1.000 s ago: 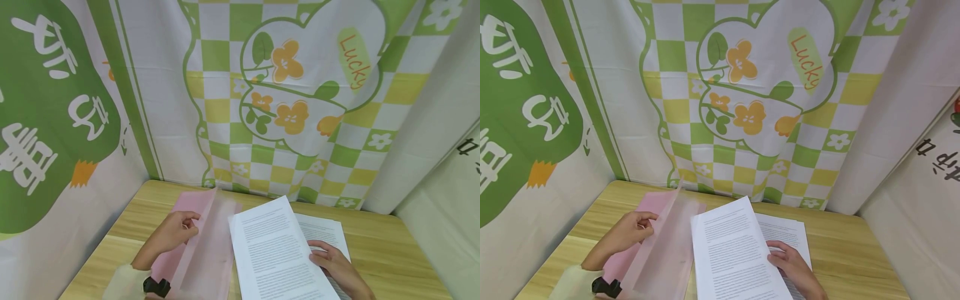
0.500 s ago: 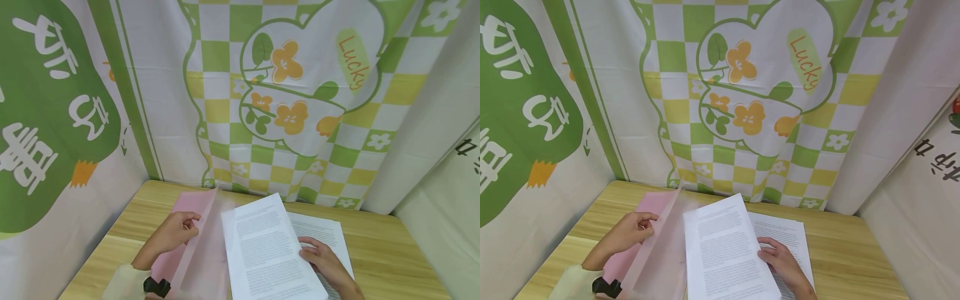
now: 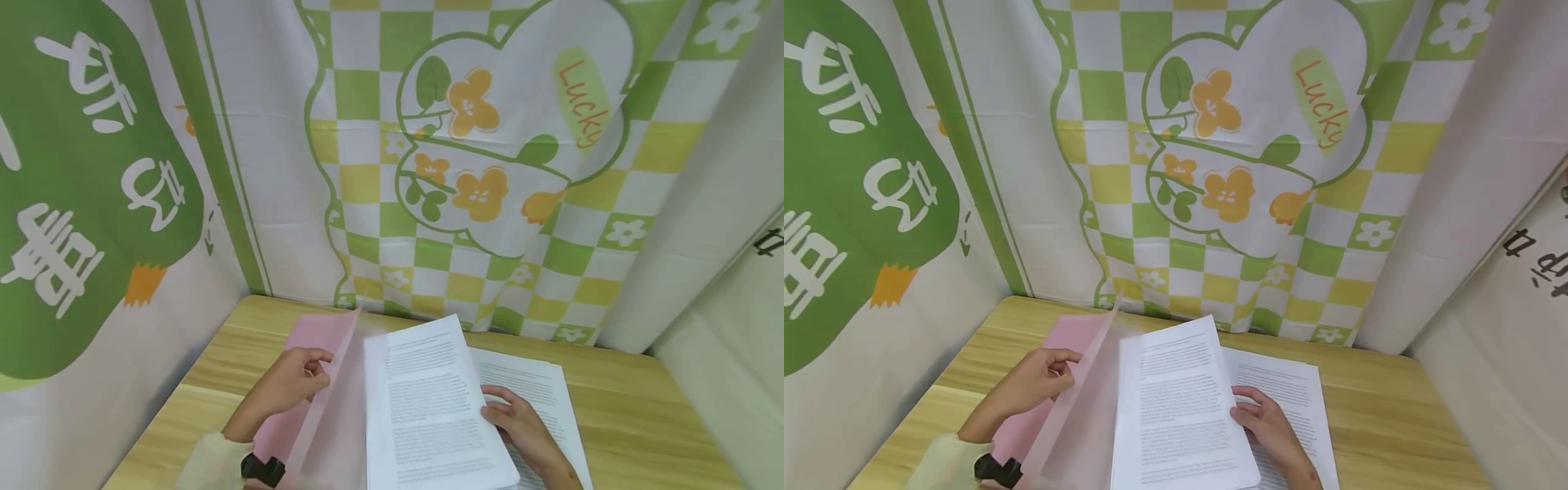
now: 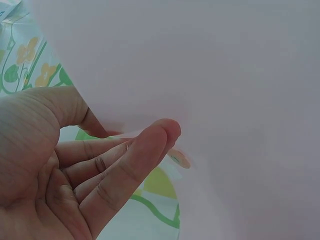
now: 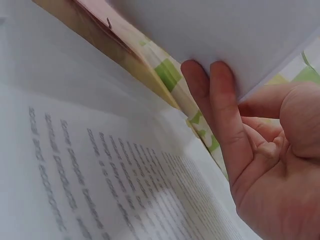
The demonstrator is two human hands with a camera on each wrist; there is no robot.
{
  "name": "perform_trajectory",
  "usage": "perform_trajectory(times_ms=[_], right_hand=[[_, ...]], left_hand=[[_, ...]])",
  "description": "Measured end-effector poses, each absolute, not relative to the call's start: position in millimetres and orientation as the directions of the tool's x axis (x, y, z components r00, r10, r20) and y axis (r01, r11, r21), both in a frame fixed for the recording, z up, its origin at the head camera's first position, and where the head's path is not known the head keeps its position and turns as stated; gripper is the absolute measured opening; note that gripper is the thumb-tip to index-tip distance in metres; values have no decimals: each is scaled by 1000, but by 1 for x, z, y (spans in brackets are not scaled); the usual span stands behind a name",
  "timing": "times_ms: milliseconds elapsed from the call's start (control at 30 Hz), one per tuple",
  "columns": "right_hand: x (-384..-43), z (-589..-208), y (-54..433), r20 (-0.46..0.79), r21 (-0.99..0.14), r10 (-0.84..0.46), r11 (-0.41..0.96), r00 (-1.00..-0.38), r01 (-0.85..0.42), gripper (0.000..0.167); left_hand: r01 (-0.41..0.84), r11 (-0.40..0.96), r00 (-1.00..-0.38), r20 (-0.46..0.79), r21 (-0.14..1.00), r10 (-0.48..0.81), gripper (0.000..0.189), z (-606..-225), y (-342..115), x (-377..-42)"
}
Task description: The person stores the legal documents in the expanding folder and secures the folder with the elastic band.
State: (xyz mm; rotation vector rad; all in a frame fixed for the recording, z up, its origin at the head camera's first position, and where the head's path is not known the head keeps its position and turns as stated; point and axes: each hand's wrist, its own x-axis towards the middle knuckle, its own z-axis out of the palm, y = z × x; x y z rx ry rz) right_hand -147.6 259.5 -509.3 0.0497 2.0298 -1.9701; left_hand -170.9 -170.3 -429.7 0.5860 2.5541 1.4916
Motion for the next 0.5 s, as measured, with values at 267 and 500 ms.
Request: perform_trajectory(times_ms=[267, 500], right_hand=[[-148, -512, 246, -294, -956, -122, 30, -948, 293, 58], [-146, -513, 237, -303, -953, -88, 17, -949, 302, 55]], left_hand=[[256, 461, -924, 74, 850, 376, 43, -430, -169, -171], [260, 447, -921, 80, 856, 382, 44, -429, -168, -171]])
